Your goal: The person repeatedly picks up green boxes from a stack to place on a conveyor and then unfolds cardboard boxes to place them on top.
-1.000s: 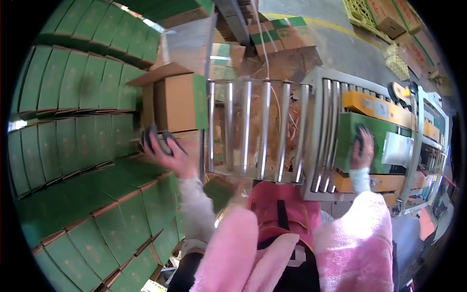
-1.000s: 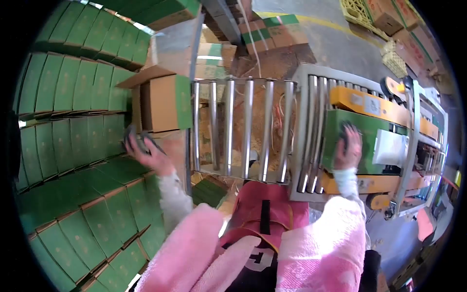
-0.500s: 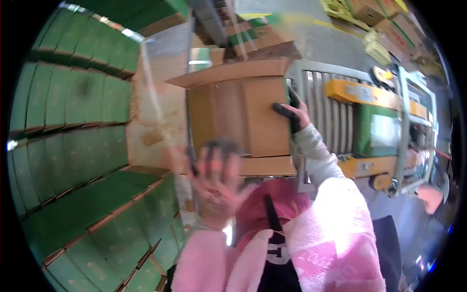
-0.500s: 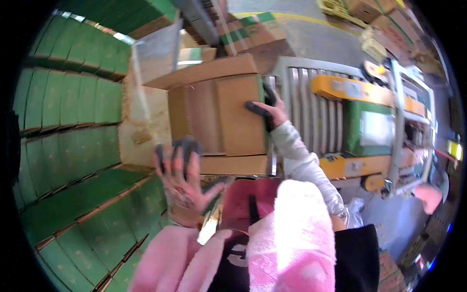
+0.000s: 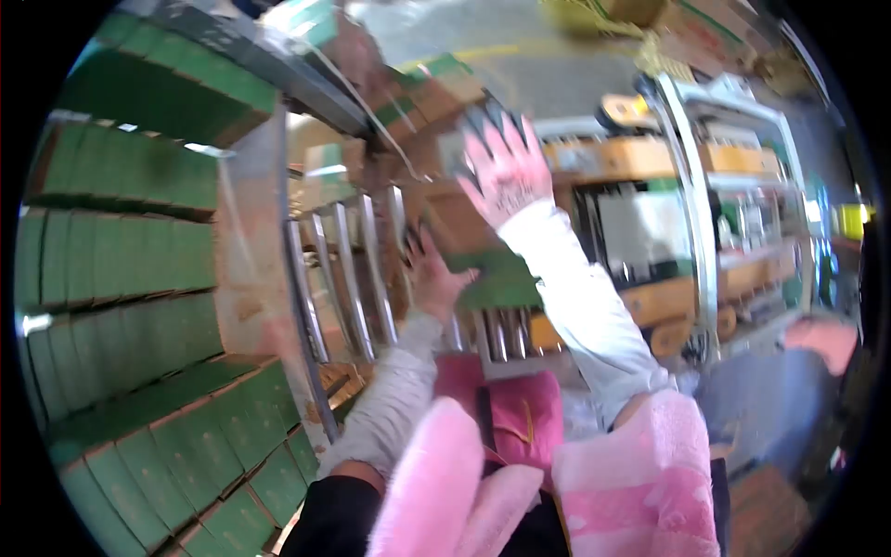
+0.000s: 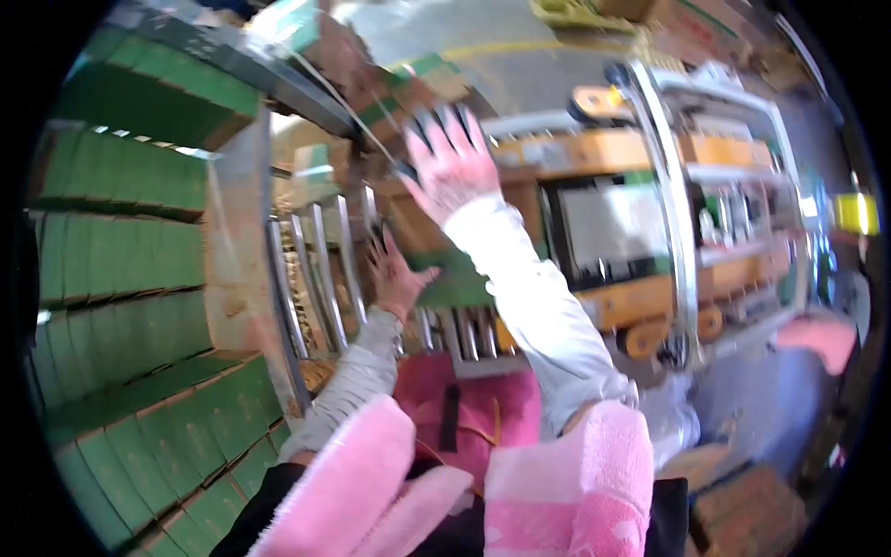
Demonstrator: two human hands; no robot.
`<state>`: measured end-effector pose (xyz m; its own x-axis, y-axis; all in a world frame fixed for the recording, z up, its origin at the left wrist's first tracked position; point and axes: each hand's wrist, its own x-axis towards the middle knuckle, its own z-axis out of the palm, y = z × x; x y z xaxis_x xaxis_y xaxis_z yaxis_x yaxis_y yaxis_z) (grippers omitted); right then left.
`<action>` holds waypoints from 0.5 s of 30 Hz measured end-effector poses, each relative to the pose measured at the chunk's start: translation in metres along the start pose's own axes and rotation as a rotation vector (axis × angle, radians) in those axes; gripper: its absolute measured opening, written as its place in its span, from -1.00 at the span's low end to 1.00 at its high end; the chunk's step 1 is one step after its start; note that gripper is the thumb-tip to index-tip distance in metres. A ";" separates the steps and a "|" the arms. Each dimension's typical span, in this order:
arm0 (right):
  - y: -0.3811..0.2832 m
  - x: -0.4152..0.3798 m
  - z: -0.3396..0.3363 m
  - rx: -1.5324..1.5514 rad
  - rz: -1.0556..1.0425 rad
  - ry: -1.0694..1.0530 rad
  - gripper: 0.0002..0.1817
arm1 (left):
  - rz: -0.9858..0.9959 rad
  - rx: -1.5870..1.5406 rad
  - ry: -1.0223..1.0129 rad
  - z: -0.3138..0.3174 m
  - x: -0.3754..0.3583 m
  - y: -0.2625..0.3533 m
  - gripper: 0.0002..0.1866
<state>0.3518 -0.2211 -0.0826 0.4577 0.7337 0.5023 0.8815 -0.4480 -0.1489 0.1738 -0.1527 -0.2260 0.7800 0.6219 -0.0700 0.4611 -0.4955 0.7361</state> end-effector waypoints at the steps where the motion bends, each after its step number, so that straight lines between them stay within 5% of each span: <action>1: 0.004 -0.028 0.038 0.020 0.025 -0.163 -0.44 | -0.060 -0.164 0.062 0.003 -0.001 -0.008 0.15; 3: -0.001 -0.094 0.035 0.109 -0.118 -0.313 -0.40 | -0.133 -0.503 0.191 -0.002 -0.007 0.019 0.11; 7: 0.025 -0.157 0.040 0.204 0.061 -0.389 -0.44 | -0.198 -0.229 0.129 -0.011 -0.002 0.016 -0.16; 10: 0.063 -0.169 0.046 0.111 -0.089 -0.352 -0.36 | -0.114 -0.505 0.243 -0.140 0.080 0.009 -0.43; 11: 0.055 -0.155 0.028 0.102 -0.029 -0.335 -0.39 | -0.183 -0.494 0.223 -0.172 0.117 -0.056 -0.50; 13: 0.030 -0.097 0.038 0.144 0.029 -0.227 -0.44 | -0.042 -0.742 0.644 -0.276 0.201 -0.096 -0.50; 14: 0.015 -0.065 0.060 0.201 0.025 -0.143 -0.47 | -0.285 -0.642 0.785 -0.334 0.243 -0.113 -0.53; 15: -0.012 -0.026 0.073 0.257 0.029 -0.072 -0.49 | 0.103 -0.540 0.937 -0.385 0.284 -0.131 -0.54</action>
<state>0.3376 -0.1981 -0.1559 0.4826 0.7608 0.4339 0.8639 -0.3319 -0.3788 0.1723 0.3223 -0.0831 0.0661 0.9218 0.3820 -0.0137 -0.3819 0.9241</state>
